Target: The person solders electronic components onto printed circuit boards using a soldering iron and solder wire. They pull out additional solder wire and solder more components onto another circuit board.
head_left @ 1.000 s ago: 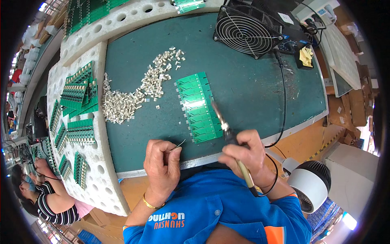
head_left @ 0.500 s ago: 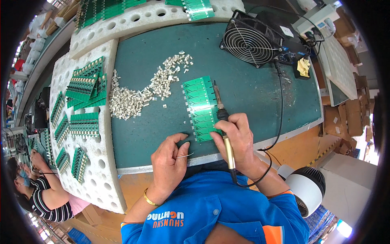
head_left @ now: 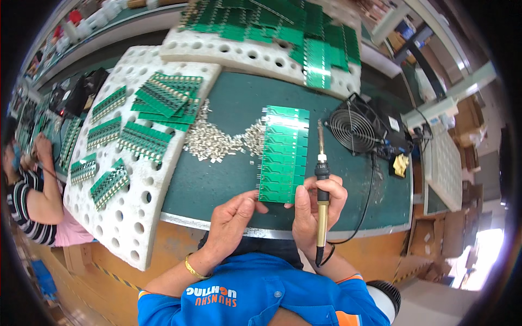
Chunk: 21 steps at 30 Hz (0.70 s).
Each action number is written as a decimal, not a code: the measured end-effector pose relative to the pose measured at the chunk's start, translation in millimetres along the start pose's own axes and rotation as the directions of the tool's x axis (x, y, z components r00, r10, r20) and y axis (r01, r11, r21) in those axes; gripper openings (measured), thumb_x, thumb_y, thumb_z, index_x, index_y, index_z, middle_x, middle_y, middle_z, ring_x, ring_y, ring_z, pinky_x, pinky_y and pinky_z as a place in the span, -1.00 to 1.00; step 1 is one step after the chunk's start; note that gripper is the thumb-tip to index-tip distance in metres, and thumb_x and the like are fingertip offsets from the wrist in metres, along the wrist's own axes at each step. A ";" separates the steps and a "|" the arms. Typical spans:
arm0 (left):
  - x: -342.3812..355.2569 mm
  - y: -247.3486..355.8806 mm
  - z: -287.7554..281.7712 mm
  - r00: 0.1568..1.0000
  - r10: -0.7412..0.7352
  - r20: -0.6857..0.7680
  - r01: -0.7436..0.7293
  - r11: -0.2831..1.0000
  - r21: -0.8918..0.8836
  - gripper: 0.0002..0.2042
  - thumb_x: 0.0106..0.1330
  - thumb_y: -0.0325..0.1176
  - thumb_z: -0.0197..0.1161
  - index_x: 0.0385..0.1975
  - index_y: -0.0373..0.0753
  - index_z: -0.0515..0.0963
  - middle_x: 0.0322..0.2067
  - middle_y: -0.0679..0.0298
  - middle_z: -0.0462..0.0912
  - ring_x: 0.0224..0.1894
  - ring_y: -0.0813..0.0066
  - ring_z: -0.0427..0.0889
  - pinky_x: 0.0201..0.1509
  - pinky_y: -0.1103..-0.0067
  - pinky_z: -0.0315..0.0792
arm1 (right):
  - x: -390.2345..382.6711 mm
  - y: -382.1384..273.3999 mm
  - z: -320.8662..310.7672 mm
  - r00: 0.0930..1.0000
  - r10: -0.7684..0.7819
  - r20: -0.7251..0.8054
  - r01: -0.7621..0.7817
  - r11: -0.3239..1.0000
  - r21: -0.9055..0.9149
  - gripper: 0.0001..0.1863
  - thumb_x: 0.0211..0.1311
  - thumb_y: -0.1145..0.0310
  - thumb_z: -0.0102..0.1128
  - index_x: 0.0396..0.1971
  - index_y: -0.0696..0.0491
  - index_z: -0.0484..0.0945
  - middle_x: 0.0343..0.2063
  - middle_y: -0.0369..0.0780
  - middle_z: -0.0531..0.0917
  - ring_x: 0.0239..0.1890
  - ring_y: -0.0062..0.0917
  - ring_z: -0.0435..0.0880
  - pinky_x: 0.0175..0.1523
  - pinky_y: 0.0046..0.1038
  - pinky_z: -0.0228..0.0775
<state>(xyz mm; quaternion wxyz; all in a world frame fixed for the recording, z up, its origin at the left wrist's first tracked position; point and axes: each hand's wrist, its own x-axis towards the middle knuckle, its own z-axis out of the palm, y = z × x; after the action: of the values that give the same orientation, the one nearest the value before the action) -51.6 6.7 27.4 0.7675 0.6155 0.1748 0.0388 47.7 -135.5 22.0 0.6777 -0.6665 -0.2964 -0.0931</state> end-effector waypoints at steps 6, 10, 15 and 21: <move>5.7 3.9 16.4 0.999 0.009 -0.042 -0.026 0.898 -0.440 -0.65 0.44 -0.31 0.23 0.15 -0.29 0.50 -0.20 0.41 0.65 -0.43 0.83 0.35 -0.41 0.77 0.22 | -1.6 9.9 25.2 0.989 -0.135 -0.063 0.142 0.982 0.124 -0.57 0.27 0.72 0.13 0.03 0.07 0.20 -0.14 -0.14 0.32 -0.43 -0.54 0.60 -0.42 -0.57 0.58; 10.1 11.6 20.4 0.990 -0.078 -0.117 0.006 0.854 -0.519 -0.67 0.39 -0.30 0.29 0.09 -0.24 0.53 -0.41 0.51 0.60 -0.62 0.89 0.15 -0.61 0.78 0.00 | -3.6 14.6 25.9 0.978 -0.190 -0.088 0.191 0.982 0.009 -0.50 0.20 0.72 0.20 0.04 0.03 0.22 -0.15 -0.14 0.35 -0.32 -0.54 0.57 -0.38 -0.58 0.47; 12.1 7.8 5.5 0.993 0.004 -0.122 -0.056 0.905 -0.423 -0.70 0.41 -0.37 0.25 0.08 -0.31 0.52 -0.30 0.44 0.58 -0.36 0.81 0.36 -0.30 0.74 0.22 | 8.2 22.1 -0.7 0.953 -0.298 -0.050 0.283 0.939 -0.196 -0.53 0.17 0.64 0.21 0.02 0.01 0.25 -0.19 -0.11 0.45 -0.22 -0.46 0.54 -0.18 -0.45 0.42; 8.7 2.8 -16.3 0.999 0.050 0.013 -0.042 0.932 -0.361 -0.72 0.45 -0.43 0.20 0.09 -0.40 0.51 -0.07 0.28 0.65 -0.06 0.69 0.56 0.05 0.69 0.46 | 52.8 17.5 -20.5 0.887 -0.460 0.051 0.426 0.769 -0.477 -0.68 0.23 0.55 0.18 -0.04 0.09 0.37 -0.15 -0.03 0.45 -0.16 -0.33 0.54 0.00 -0.30 0.39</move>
<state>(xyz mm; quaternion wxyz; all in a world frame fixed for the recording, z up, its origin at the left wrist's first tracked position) -48.2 25.0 25.2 0.8682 0.4685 0.1418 0.0813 105.1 -139.3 36.3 0.4620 -0.7193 -0.3896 -0.3428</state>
